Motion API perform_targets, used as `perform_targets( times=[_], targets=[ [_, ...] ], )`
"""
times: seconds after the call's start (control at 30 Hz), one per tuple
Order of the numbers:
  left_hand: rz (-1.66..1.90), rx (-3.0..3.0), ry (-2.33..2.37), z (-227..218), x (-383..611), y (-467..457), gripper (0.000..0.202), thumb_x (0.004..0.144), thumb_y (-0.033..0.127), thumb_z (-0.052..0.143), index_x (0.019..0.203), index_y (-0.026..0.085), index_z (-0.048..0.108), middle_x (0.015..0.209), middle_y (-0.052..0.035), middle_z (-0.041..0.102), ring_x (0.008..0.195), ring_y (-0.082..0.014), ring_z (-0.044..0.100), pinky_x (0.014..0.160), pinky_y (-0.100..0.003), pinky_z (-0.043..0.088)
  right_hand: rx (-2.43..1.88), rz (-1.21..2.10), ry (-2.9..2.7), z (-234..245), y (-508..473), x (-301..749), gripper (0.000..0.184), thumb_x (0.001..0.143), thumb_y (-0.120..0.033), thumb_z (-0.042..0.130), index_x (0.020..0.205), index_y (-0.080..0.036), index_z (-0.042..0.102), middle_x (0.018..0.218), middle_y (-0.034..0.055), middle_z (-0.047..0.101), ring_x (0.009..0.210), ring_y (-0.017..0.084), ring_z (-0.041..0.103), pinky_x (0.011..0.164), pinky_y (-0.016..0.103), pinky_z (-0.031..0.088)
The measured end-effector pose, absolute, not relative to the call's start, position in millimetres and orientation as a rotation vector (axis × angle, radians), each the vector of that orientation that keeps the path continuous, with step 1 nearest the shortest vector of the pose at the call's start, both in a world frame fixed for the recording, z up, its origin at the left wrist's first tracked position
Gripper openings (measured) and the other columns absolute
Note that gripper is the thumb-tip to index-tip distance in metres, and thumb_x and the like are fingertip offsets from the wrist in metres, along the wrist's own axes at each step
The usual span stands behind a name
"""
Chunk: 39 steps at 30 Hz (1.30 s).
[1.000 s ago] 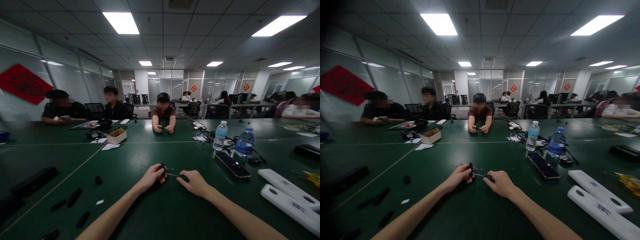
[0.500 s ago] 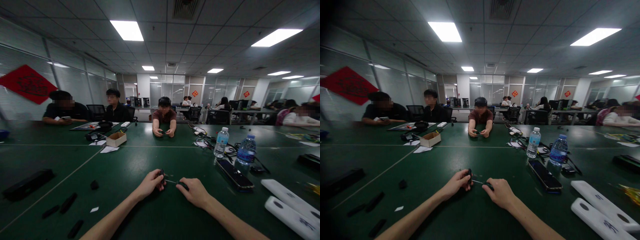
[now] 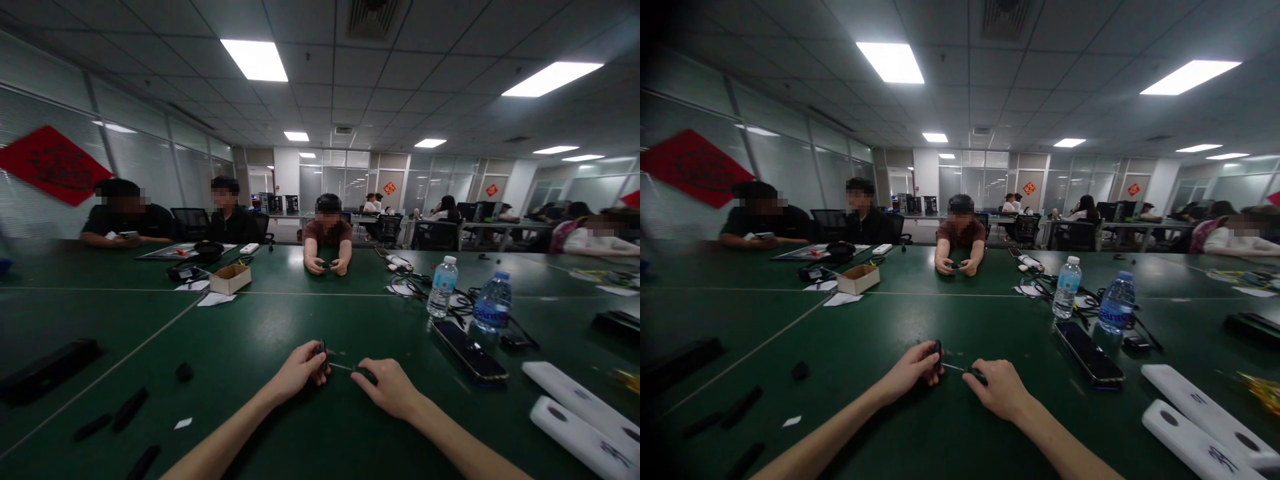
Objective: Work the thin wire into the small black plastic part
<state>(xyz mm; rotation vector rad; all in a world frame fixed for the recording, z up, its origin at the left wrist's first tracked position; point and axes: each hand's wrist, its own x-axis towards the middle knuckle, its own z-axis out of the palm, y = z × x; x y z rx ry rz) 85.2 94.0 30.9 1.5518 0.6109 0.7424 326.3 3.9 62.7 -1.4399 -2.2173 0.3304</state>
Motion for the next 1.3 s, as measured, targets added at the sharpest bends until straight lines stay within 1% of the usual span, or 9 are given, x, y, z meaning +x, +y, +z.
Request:
perform_targets(
  times=[0.17, 0.43, 0.57, 0.8, 1.13, 1.3],
  targets=[
    [0.746, 1.558, 0.626, 30.8, 85.0, 93.2, 0.037, 0.09, 0.046, 0.049, 0.108, 0.014, 0.052, 0.085, -0.0075, 0.064, 0.066, -0.0151, 0.063, 0.058, -0.026, 0.048, -1.444, 0.304, -2.22, 61.4, 4.0, 325.5, 0.036, 0.097, -0.048, 0.041, 0.095, -0.021, 0.065, 0.077, 0.0004, 0.066, 0.065, 0.014, 0.061, 0.066, 0.024, 0.043],
    [0.755, 1.566, 0.641, 28.1, 83.5, 94.2, 0.039, 0.091, 0.047, 0.047, 0.112, 0.014, 0.052, 0.089, -0.0077, 0.064, 0.068, -0.0154, 0.063, 0.06, -0.026, 0.049, -1.462, 0.332, -2.225, 61.5, 4.1, 324.8, 0.037, 0.097, -0.048, 0.04, 0.097, -0.02, 0.066, 0.081, 0.002, 0.067, 0.069, 0.016, 0.062, 0.067, 0.025, 0.044],
    [0.758, 1.576, 0.641, 29.1, 84.7, 93.1, 0.036, 0.092, 0.045, 0.047, 0.111, 0.015, 0.051, 0.088, -0.0073, 0.063, 0.067, -0.0151, 0.063, 0.058, -0.026, 0.048, -1.494, 0.342, -2.228, 62.2, 3.3, 323.8, 0.039, 0.097, -0.049, 0.039, 0.098, -0.02, 0.065, 0.082, 0.0023, 0.068, 0.068, 0.015, 0.062, 0.065, 0.025, 0.044],
    [0.767, 1.573, 0.65, 34.8, 86.9, 88.8, 0.033, 0.09, 0.043, 0.05, 0.107, 0.015, 0.05, 0.085, -0.0064, 0.063, 0.063, -0.0139, 0.062, 0.054, -0.024, 0.046, -1.481, 0.208, -2.228, 60.7, 4.0, 322.8, 0.035, 0.097, -0.047, 0.042, 0.095, -0.021, 0.066, 0.077, 0.0013, 0.067, 0.067, 0.015, 0.062, 0.066, 0.025, 0.042],
    [0.774, 1.536, 0.648, 32.8, 85.7, 90.2, 0.033, 0.09, 0.044, 0.051, 0.107, 0.015, 0.051, 0.086, -0.007, 0.064, 0.064, -0.0141, 0.063, 0.055, -0.024, 0.048, -1.482, 0.299, -2.21, 59.0, 4.3, 323.5, 0.035, 0.097, -0.047, 0.041, 0.096, -0.022, 0.065, 0.08, 0.0008, 0.068, 0.067, 0.015, 0.062, 0.065, 0.024, 0.043],
    [0.778, 1.514, 0.648, 32.7, 86.0, 90.2, 0.037, 0.088, 0.045, 0.053, 0.108, 0.015, 0.051, 0.084, -0.0069, 0.064, 0.063, -0.0137, 0.063, 0.055, -0.023, 0.047, -1.502, 0.262, -2.211, 58.3, 4.4, 323.1, 0.036, 0.096, -0.048, 0.042, 0.095, -0.021, 0.065, 0.079, 0.0016, 0.068, 0.067, 0.016, 0.062, 0.067, 0.026, 0.043]
  ],
)
